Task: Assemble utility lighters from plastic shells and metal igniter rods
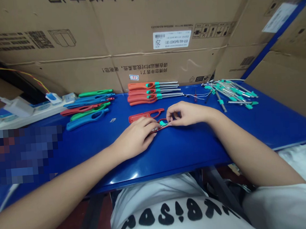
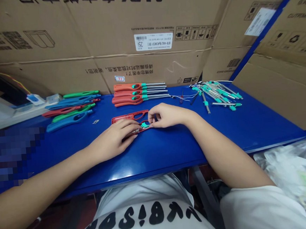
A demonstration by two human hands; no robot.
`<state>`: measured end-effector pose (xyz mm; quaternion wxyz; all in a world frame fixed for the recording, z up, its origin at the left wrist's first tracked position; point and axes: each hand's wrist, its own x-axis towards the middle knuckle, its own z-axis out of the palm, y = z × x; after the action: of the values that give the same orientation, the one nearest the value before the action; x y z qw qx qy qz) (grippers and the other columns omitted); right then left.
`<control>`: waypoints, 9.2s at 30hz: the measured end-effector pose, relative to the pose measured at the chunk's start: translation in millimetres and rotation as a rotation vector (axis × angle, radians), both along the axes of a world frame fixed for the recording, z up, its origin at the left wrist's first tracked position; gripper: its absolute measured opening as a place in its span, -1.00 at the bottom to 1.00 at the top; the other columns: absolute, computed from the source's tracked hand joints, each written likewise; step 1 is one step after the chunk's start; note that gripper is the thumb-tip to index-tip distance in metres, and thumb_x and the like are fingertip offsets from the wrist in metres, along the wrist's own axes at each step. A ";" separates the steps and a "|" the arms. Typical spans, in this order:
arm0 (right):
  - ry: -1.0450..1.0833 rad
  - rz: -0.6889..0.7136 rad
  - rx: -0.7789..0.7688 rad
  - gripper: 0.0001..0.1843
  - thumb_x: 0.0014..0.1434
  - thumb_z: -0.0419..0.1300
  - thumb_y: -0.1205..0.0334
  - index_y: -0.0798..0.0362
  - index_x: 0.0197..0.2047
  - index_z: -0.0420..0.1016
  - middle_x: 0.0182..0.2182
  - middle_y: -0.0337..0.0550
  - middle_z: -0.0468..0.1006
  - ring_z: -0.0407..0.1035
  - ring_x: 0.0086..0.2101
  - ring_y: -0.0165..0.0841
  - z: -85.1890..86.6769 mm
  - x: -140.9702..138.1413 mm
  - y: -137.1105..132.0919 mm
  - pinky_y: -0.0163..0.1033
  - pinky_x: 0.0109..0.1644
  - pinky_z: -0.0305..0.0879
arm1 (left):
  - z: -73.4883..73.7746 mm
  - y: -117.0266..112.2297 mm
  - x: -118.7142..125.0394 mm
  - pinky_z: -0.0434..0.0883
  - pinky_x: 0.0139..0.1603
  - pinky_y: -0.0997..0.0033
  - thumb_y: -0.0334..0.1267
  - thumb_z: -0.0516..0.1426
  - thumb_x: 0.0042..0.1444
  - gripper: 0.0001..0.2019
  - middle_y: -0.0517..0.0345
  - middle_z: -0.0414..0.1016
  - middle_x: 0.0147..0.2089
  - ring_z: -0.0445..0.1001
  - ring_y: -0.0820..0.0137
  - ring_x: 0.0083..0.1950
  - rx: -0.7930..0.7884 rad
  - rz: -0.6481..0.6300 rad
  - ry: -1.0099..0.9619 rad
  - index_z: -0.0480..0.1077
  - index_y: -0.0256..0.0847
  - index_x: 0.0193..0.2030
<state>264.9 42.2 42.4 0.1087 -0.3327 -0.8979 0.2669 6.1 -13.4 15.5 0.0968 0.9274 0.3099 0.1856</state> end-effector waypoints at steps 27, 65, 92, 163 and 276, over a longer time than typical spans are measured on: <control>-0.002 0.024 -0.043 -0.89 0.19 0.25 0.25 0.08 -0.24 0.58 -0.34 -0.20 0.60 0.35 -0.41 -0.42 4.1 0.7 -3.0 -0.32 -0.32 0.26 | -6.9 2.4 0.4 0.40 0.28 0.08 -0.37 -0.03 0.41 -0.69 -0.07 0.48 0.13 0.41 0.19 0.20 -0.058 -0.031 -0.050 0.42 -0.21 0.17; -0.033 0.042 0.171 -0.85 0.21 0.33 0.24 0.11 -0.37 0.54 -0.39 -0.17 0.52 0.37 -0.40 -0.40 -4.0 -4.9 0.0 -0.30 -0.30 0.26 | -8.4 6.5 -3.8 0.43 0.25 0.06 -0.39 -0.01 0.39 -0.68 -0.09 0.49 0.18 0.44 0.16 0.19 -0.024 -0.012 -0.041 0.50 -0.20 0.14; 0.092 -0.078 0.355 -0.86 0.29 0.21 0.16 0.04 -0.25 0.43 -0.22 -0.08 0.47 0.37 -0.21 -0.28 -18.9 -1.1 14.0 -0.18 -0.12 0.32 | 4.0 40.0 -30.7 0.47 0.21 0.04 -0.14 0.09 0.35 -0.67 -0.08 0.61 0.09 0.53 0.13 0.13 0.118 0.138 -0.098 0.52 -0.25 0.10; 0.046 0.055 0.184 -0.76 0.20 0.31 0.14 0.08 -0.12 0.45 -0.21 -0.13 0.45 0.35 -0.25 -0.32 -7.1 -15.9 -10.7 -0.22 -0.14 0.30 | 12.9 37.7 -32.7 0.44 0.08 0.29 -0.15 0.24 0.28 -0.70 -0.02 0.61 0.00 0.56 0.21 0.04 -0.051 -0.064 -0.007 0.56 -0.25 0.06; -0.137 0.009 0.502 -0.70 0.45 0.04 0.12 0.12 -0.09 0.50 -0.17 0.02 0.58 0.39 -0.16 -0.19 -17.8 -16.5 0.1 -0.11 -0.02 0.21 | 10.0 14.7 -18.2 0.46 -0.12 0.29 0.02 -0.05 0.44 -0.59 0.03 0.60 0.07 0.60 0.16 -0.01 0.094 0.254 0.204 0.44 -0.14 0.16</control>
<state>248.4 42.3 24.6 0.1257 -0.3085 -0.9428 0.0132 -12.0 1.3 25.5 -0.0028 0.8982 0.4240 0.1156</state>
